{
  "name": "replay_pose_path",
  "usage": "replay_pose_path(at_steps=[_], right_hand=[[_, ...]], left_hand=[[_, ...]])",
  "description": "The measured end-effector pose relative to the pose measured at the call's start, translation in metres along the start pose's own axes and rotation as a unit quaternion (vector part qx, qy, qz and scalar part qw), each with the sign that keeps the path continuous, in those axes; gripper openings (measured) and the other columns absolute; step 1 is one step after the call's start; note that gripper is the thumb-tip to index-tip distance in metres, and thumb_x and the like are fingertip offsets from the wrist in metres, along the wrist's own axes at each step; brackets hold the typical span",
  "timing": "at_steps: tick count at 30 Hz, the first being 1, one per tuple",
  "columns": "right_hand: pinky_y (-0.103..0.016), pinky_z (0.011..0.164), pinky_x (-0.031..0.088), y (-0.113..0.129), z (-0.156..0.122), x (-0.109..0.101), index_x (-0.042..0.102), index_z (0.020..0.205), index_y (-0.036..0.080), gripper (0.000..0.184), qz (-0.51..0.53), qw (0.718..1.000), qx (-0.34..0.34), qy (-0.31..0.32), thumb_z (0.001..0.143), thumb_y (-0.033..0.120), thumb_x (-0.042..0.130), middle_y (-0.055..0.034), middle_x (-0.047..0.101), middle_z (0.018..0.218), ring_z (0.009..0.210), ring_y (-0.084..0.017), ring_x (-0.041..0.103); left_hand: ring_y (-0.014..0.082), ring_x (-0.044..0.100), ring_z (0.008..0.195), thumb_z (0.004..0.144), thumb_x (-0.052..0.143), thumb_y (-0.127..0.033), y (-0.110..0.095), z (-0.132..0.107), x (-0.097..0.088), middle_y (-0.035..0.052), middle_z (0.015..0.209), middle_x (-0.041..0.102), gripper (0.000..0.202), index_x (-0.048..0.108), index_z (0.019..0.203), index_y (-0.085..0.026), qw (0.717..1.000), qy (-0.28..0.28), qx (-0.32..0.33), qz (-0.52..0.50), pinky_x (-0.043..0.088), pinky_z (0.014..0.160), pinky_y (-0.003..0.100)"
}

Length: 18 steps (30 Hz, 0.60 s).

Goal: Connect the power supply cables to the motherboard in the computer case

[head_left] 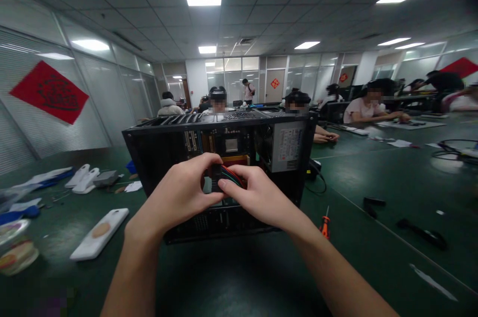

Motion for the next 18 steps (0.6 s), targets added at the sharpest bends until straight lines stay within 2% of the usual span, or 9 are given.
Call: replay_pose_path(at_steps=[5, 12, 18], right_hand=[[-0.024, 0.065, 0.042, -0.004, -0.002, 0.004, 0.068, 0.087, 0.015, 0.018, 0.012, 0.998, 0.025, 0.056, 0.090, 0.032, 0.062, 0.0005, 0.065, 0.079, 0.075, -0.015, 0.057], [-0.027, 0.083, 0.047, 0.006, -0.005, 0.008, 0.066, 0.099, 0.019, 0.014, 0.003, 0.999, -0.017, 0.050, 0.094, 0.025, 0.054, -0.0023, 0.069, 0.099, 0.093, -0.018, 0.063], [-0.027, 0.081, 0.047, 0.009, -0.007, 0.003, 0.063, 0.094, 0.018, 0.011, -0.009, 0.998, -0.023, 0.053, 0.094, 0.022, 0.052, -0.0023, 0.067, 0.094, 0.089, -0.017, 0.062]], left_hand=[[0.0139, 0.063, 0.074, 0.076, 0.069, -0.018, -0.004, -0.001, 0.002, 0.0015, 0.096, 0.068, 0.044, 0.058, 0.119, -0.021, 0.998, 0.022, -0.004, -0.058, 0.049, 0.063, 0.022], [0.0107, 0.056, 0.058, 0.078, 0.067, -0.018, 0.000, -0.006, 0.003, -0.0076, 0.069, 0.058, 0.050, 0.052, 0.126, -0.024, 0.996, 0.050, -0.035, -0.065, 0.040, 0.051, 0.019], [0.0102, 0.057, 0.056, 0.080, 0.064, -0.016, -0.006, -0.002, 0.008, -0.0084, 0.066, 0.058, 0.051, 0.050, 0.128, -0.024, 0.994, 0.059, -0.031, -0.084, 0.038, 0.050, 0.018]])
Point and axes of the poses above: each hand's wrist, its own z-axis towards the middle knuckle, its own x-axis out of the palm, y = z × x, the point moved 5 cm from there along z, towards the middle knuckle
